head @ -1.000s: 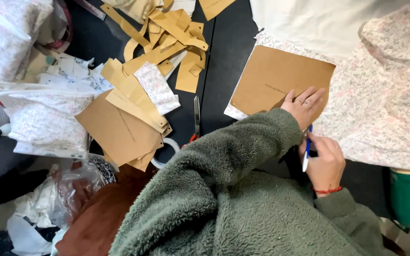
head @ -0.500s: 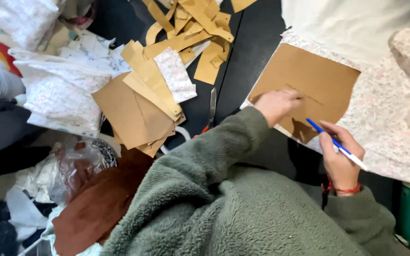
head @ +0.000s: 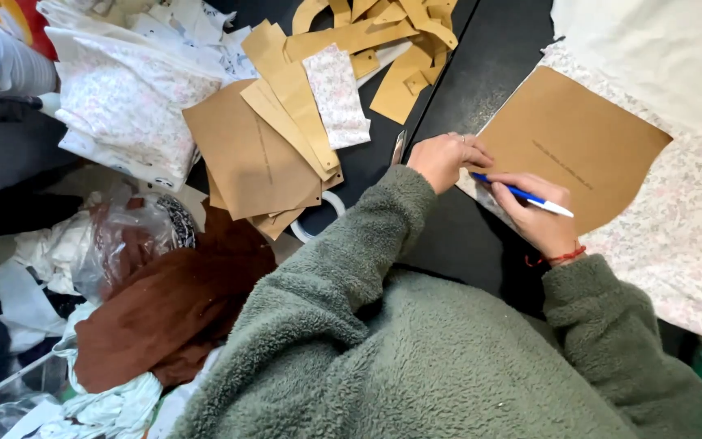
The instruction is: Cutting out garment pieces from a larger sheet of fabric using an electric fabric cutter and cardboard patterns.
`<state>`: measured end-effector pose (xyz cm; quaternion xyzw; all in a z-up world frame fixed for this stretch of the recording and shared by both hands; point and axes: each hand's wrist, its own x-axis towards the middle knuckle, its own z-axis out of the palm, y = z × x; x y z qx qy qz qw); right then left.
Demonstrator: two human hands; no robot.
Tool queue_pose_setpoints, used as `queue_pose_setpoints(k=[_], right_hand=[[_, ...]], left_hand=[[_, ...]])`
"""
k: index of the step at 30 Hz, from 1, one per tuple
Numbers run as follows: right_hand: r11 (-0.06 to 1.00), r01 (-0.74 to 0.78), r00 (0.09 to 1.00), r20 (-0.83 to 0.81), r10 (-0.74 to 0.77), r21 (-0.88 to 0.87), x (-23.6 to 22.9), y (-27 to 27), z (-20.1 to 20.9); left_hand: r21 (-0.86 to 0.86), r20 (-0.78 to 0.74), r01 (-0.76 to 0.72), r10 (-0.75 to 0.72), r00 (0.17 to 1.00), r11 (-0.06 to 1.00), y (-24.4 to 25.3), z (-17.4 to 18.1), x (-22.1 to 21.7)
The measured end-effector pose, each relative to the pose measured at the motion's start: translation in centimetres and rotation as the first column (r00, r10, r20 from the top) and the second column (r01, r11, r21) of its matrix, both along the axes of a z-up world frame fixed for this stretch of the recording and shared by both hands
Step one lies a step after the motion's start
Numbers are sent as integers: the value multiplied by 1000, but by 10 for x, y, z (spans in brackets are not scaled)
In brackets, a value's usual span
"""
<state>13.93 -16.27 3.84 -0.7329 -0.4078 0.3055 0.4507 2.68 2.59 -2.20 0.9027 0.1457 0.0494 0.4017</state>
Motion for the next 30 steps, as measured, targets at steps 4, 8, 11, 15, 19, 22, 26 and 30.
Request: queue_pose_setpoints(k=[4, 8, 11, 15, 19, 22, 26, 30], right_hand=[[994, 87, 996, 42, -84, -65, -2, -41, 3], [981, 152, 988, 55, -147, -118, -1, -105, -4], [979, 171, 985, 7, -171, -107, 3, -153, -19], [965, 228, 954, -169, -249, -131, 14, -148, -1], [872, 490, 864, -136, -485, 5, 55, -83, 5], [843, 518, 847, -226, -481, 144, 93, -18, -28], [860, 497, 837, -326, -440, 117, 114, 41, -51], [844, 499, 837, -361, -410, 198, 118, 48, -82]], left_hand=[[-12, -53, -12, 11, 999, 1000, -1, 9, 3], [-11, -98, -12, 11, 995, 1000, -2, 13, 6], [15, -127, 17, -15, 992, 1000, -1, 16, 8], [38, -103, 1, 3, 995, 999, -12, 23, 12], [286, -181, 71, -19, 983, 956, -35, 10, 40], [367, -101, 27, 11, 995, 930, -44, -3, 70], [402, -201, 21, 65, 977, 916, -40, 18, 95], [395, -223, 48, 45, 974, 918, -33, 15, 98]])
